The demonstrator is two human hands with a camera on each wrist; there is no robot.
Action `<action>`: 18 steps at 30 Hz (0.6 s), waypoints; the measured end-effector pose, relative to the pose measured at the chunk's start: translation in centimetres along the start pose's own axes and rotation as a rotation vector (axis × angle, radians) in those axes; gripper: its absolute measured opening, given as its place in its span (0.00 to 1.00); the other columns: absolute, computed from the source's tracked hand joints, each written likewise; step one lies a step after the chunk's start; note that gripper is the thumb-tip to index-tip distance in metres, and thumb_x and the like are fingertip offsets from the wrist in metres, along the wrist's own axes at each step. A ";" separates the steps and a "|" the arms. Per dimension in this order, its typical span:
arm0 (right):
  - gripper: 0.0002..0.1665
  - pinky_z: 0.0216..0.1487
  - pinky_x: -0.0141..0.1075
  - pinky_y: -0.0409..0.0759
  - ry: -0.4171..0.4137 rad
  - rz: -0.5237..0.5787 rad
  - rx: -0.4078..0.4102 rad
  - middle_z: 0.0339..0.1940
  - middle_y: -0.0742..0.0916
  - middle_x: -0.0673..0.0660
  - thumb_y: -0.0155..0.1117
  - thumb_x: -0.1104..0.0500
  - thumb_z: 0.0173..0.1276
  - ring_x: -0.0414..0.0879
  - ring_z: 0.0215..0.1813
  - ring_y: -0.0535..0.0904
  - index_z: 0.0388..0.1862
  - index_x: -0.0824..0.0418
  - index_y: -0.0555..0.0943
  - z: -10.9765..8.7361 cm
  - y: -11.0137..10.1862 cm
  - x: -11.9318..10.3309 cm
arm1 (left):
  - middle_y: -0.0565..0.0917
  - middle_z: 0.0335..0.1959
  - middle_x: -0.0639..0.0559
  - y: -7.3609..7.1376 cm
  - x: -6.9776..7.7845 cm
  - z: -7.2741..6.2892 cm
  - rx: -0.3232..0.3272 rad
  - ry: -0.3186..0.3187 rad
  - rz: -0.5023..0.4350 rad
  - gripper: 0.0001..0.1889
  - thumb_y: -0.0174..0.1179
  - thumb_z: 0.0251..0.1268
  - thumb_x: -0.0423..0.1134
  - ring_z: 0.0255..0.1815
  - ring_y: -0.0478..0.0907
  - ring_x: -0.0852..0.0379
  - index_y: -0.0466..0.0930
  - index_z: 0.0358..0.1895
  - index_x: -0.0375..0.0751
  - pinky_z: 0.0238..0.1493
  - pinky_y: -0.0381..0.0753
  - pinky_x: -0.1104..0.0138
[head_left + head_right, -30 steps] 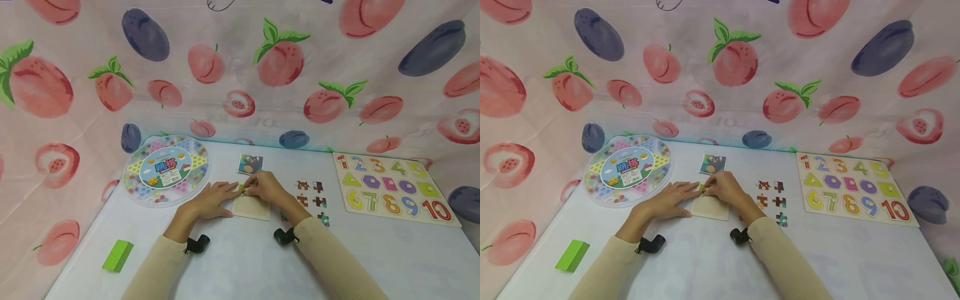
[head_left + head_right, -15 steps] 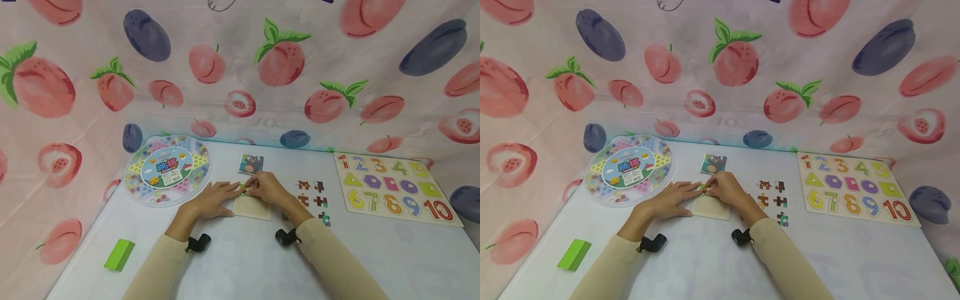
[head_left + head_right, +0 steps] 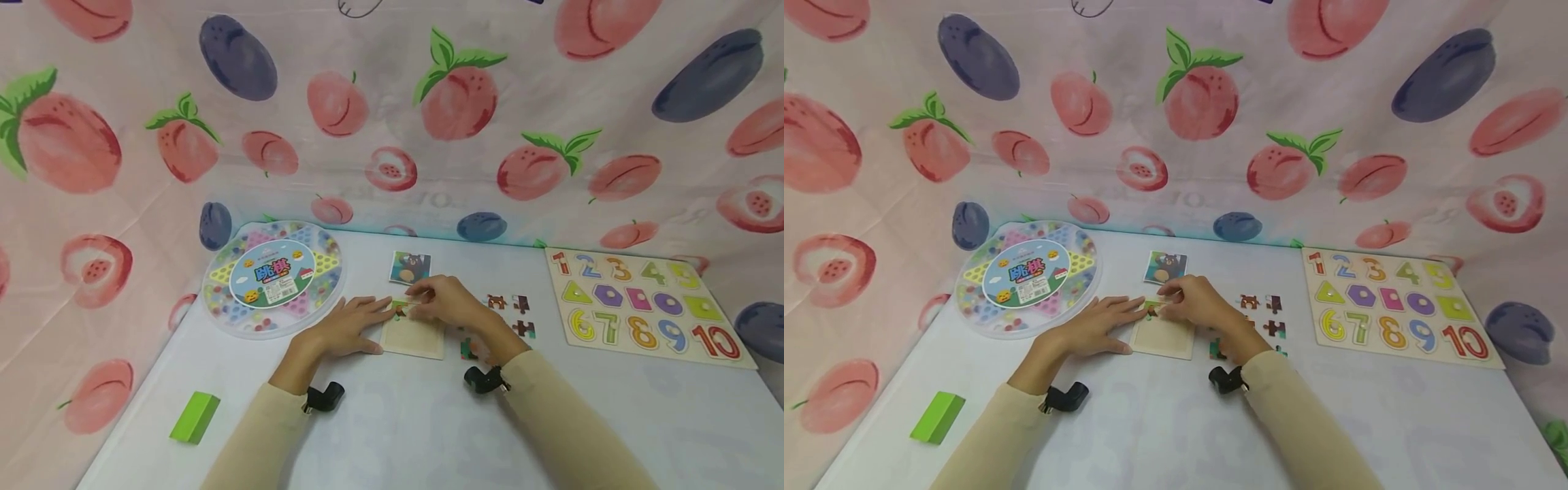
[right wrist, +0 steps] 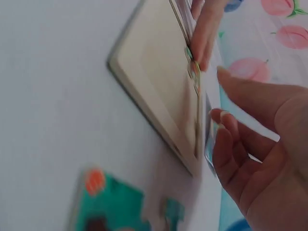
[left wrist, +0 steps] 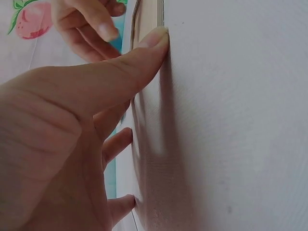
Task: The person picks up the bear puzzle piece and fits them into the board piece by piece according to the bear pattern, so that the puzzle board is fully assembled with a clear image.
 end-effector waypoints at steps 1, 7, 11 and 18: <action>0.24 0.48 0.39 0.83 -0.010 -0.008 0.000 0.57 0.88 0.56 0.72 0.53 0.68 0.49 0.52 0.82 0.62 0.56 0.84 -0.2 -0.4 0.1 | 0.53 0.86 0.57 0.0 0.0 0.0 -0.001 -0.002 0.002 0.39 0.66 0.68 0.52 0.87 0.46 0.45 0.60 0.80 0.57 0.82 0.37 0.33; 0.30 0.63 0.53 0.81 -0.013 0.002 0.051 0.68 0.82 0.56 0.71 0.52 0.69 0.57 0.68 0.76 0.68 0.55 0.79 -1.7 -3.5 1.2 | 0.53 0.86 0.57 0.0 -0.1 0.2 0.002 -0.010 0.004 0.39 0.66 0.67 0.52 0.87 0.47 0.45 0.61 0.80 0.57 0.82 0.37 0.33; 0.31 0.72 0.60 0.74 -0.001 0.010 0.087 0.70 0.81 0.58 0.71 0.54 0.69 0.59 0.73 0.72 0.70 0.58 0.77 -2.7 -5.5 2.8 | 0.54 0.85 0.57 0.0 -0.1 0.2 0.011 -0.005 0.003 0.39 0.67 0.66 0.51 0.86 0.47 0.45 0.61 0.80 0.57 0.82 0.37 0.33; 0.32 0.74 0.62 0.70 0.057 -0.052 0.131 0.69 0.82 0.61 0.70 0.54 0.70 0.60 0.74 0.71 0.70 0.59 0.75 -4.5 -8.1 6.0 | 0.55 0.85 0.57 0.0 0.0 0.1 0.021 0.001 -0.008 0.39 0.68 0.66 0.51 0.86 0.48 0.45 0.63 0.79 0.56 0.82 0.38 0.33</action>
Point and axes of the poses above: each hand's wrist, its own z-axis towards the middle knuckle, its own y-axis out of the palm, x = y × z, the point moved 7 cm from there along z, towards the middle knuckle
